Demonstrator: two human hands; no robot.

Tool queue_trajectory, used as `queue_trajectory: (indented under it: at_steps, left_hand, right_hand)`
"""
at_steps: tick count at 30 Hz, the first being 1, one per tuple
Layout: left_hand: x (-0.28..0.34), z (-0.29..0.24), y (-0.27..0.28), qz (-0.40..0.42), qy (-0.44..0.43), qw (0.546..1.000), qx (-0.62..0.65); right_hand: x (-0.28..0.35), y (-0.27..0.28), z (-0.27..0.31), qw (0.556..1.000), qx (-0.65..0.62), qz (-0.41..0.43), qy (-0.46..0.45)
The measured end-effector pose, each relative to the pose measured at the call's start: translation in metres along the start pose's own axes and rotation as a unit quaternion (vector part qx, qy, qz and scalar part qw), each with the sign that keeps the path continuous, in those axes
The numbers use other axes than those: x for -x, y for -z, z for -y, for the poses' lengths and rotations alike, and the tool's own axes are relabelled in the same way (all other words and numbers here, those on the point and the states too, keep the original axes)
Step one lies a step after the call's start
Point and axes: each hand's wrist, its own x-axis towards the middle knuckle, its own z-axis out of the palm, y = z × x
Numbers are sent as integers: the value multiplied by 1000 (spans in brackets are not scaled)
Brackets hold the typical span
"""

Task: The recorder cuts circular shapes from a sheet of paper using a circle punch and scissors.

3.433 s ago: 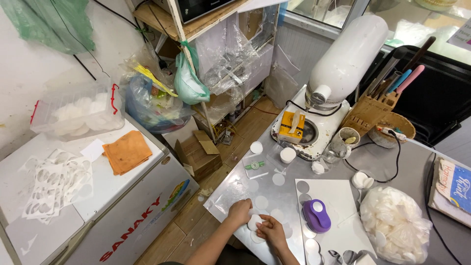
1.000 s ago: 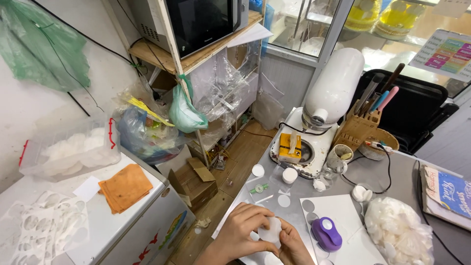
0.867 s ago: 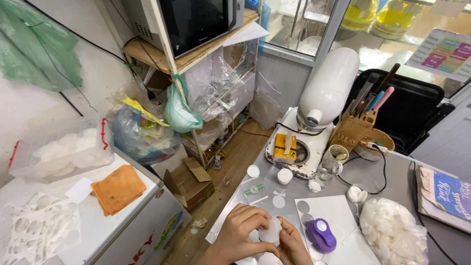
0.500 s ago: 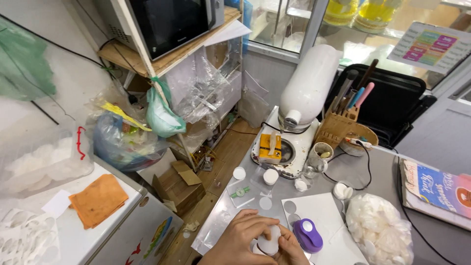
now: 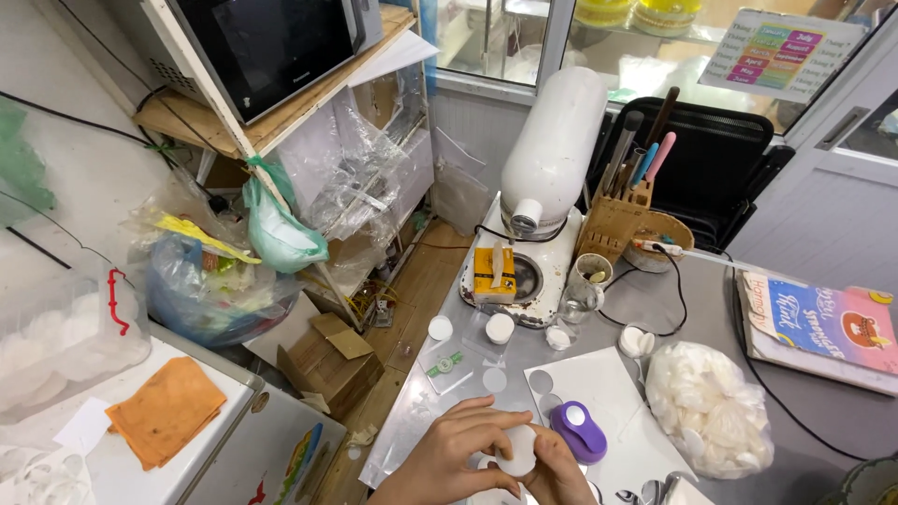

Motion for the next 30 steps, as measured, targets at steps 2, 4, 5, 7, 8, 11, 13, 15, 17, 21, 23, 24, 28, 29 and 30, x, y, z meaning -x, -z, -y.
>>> queue_trajectory:
  at_steps: [2, 4, 5, 7, 8, 11, 13, 15, 17, 21, 23, 24, 28, 29, 30]
  left_hand:
    - [-5, -9, 5, 1, -11, 1000, 13]
    - [-7, -14, 6, -1, -22, 999, 25]
    - [-5, -13, 5, -5, 6, 1000, 27]
    - [-2, -12, 4, -11, 36, 999, 30]
    - [-2, -11, 4, -13, 27, 999, 40]
    - [2, -8, 5, -6, 8, 999, 47]
    - [4, -7, 5, 1, -1, 999, 44]
    - [4, -10, 6, -3, 11, 998, 68]
    - [4, -11, 4, -8, 16, 997, 69]
    - [7, -4, -3, -13, 17, 998, 63]
    - [4, -8, 0, -8, 11, 999, 52]
    - [3, -11, 2, -4, 6, 999, 41]
    - [2, -11, 4, 0, -10, 1000, 12]
    - [2, -11, 2, -7, -33, 999, -13]
    - [3, -10, 1, -14, -55, 998, -39]
  right_hand:
    - [0, 19, -11, 1000, 15, 0, 2]
    - [-1, 38, -21, 999, 32, 2, 2]
    - [-2, 47, -26, 999, 44, 16, 12]
    - [-4, 46, -25, 998, 56, 31, 19]
    - [-4, 35, -19, 998, 51, 26, 17]
    - [-4, 24, -13, 999, 44, -2, 2]
    - [-4, 38, -22, 999, 42, -24, -11]
    - [-2, 68, -40, 999, 50, -22, -1]
    - [-1, 60, -37, 999, 51, -19, 1]
    - [0, 54, -40, 999, 32, -24, -7]
    - [-1, 46, -35, 999, 35, -12, 3]
    - [-1, 42, -32, 999, 38, 0, 12]
    - [0, 32, -25, 998, 50, 18, 27]
    - [0, 35, -28, 999, 39, 21, 24]
    - [1, 38, -30, 999, 28, 24, 21]
